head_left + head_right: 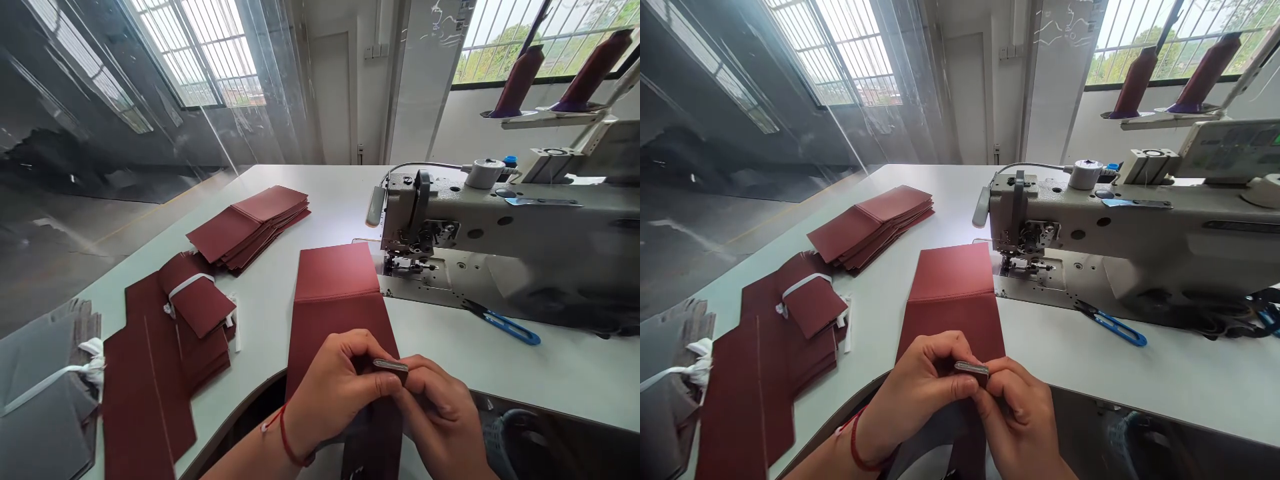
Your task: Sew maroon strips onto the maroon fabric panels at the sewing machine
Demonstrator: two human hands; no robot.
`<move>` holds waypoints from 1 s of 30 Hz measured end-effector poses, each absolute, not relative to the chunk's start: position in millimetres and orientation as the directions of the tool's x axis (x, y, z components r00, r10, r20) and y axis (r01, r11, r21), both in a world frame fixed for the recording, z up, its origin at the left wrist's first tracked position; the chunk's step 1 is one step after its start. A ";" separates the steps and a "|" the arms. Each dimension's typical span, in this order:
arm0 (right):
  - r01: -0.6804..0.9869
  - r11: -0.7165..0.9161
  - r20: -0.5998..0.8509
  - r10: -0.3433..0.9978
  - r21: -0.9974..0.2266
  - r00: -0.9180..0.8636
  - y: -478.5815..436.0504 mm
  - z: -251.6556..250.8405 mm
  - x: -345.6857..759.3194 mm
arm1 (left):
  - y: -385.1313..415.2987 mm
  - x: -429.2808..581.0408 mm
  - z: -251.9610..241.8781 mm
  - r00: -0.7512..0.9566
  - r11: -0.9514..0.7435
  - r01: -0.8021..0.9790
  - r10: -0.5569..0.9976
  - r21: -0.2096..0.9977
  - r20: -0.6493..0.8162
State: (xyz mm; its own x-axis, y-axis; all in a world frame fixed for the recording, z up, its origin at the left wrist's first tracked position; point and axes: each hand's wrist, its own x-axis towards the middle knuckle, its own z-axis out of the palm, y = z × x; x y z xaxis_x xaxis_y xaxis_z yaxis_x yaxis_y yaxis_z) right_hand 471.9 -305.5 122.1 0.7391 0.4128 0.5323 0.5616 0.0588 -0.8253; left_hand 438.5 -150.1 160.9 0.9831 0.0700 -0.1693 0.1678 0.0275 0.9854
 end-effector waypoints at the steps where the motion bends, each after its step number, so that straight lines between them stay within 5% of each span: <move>1: 0.565 0.061 0.537 0.411 -0.823 0.737 -305.0 122.1 472.2 | -149.9 438.4 160.7 0.982 0.024 0.180 0.063 0.983 -0.181; 8: 0.485 -0.026 0.433 0.412 -0.874 0.802 -297.2 97.6 479.6 | -142.3 456.3 156.3 0.976 0.026 0.186 0.110 0.982 -0.187; 12: 0.556 -0.212 0.295 0.671 -0.804 0.681 -275.4 100.0 523.6 | -109.5 522.0 149.8 0.984 -0.189 0.090 0.165 0.978 -0.059; 15: 0.564 -0.355 0.223 0.665 -0.746 0.713 -244.7 105.3 584.7 | -76.7 593.7 133.8 0.980 -0.532 0.096 0.197 0.841 0.012; 23: 0.463 -0.602 0.093 0.542 -0.651 0.835 -178.3 50.8 675.6 | -42.1 681.0 63.9 0.941 -0.848 0.165 0.287 0.504 0.176; 27: 0.608 -0.535 0.169 0.653 -0.586 0.738 -203.7 45.4 660.1 | -48.2 673.9 54.8 0.943 -0.932 0.119 0.214 0.341 0.255; 30: 0.789 -0.340 0.227 0.833 -0.511 0.505 -244.2 54.6 655.6 | -49.4 667.0 56.2 0.966 -0.968 0.038 0.100 0.250 0.238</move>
